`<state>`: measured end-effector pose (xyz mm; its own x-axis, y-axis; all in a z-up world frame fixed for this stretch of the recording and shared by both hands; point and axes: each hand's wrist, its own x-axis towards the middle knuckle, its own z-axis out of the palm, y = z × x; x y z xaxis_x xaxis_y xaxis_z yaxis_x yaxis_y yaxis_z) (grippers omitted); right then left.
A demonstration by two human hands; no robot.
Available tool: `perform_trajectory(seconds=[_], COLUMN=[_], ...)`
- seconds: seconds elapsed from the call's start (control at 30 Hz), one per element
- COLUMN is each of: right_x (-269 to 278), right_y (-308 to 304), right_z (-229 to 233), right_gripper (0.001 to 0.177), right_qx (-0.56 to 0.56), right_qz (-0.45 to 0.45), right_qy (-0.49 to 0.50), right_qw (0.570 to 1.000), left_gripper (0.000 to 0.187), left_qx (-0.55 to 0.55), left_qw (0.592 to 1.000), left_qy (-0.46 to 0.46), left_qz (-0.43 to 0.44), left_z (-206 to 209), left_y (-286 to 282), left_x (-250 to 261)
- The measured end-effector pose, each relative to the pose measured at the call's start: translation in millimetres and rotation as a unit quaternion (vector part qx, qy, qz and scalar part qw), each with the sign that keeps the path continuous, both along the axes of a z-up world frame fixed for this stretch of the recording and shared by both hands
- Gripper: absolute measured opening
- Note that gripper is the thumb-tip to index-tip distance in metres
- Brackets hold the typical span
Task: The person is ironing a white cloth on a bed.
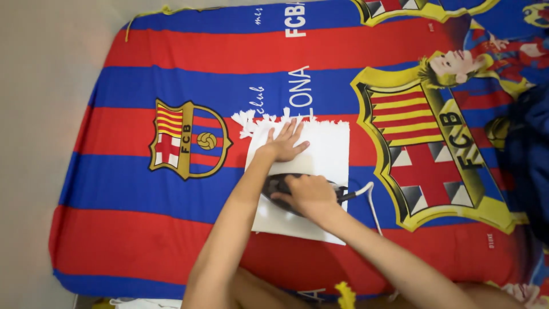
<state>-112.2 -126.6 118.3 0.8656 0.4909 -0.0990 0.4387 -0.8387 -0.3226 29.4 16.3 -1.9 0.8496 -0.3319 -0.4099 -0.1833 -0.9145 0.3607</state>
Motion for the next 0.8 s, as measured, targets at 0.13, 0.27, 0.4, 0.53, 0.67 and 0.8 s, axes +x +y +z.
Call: perform_trajectory(seconds=[0.13, 0.27, 0.4, 0.53, 0.67, 0.8], right_x=[-22.7, -43.1, -47.7, -36.1, 28.0, 90.1], right_y=[-9.9, -34.6, -61.1, -60.2, -67.0, -86.9], right_z=[3.4, 7.3, 22.3, -16.6, -61.9, -60.3], right_gripper=[0.059, 0.058, 0.054, 0.036, 0.015, 0.02], right_qx=[-0.003, 0.007, 0.015, 0.02, -0.025, -0.033], right_qz=[0.113, 0.106, -0.131, -0.195, -0.252, -0.303], right_qy=[0.025, 0.019, 0.063, -0.026, -0.131, -0.148], right_qw=[0.993, 0.994, 0.989, 0.98, 0.958, 0.941], left_gripper=[0.089, 0.074, 0.068, 0.059, 0.058, 0.057], left_qx=[-0.007, -0.179, -0.259, -0.141, -0.072, -0.074], left_qw=[0.999, 0.982, 0.951, 0.928, 0.925, 0.916], left_qy=[0.009, -0.05, -0.135, -0.316, -0.343, -0.359], left_qz=[-0.038, 0.041, 0.103, 0.135, 0.15, 0.165], left_z=[-1.9, 8.1, 11.1, 6.4, 9.0, 13.9], left_y=[-0.8, 20.4, 35.3, 23.6, 21.0, 17.7], left_x=[1.6, -11.2, -69.1, -126.2, -133.5, -130.7])
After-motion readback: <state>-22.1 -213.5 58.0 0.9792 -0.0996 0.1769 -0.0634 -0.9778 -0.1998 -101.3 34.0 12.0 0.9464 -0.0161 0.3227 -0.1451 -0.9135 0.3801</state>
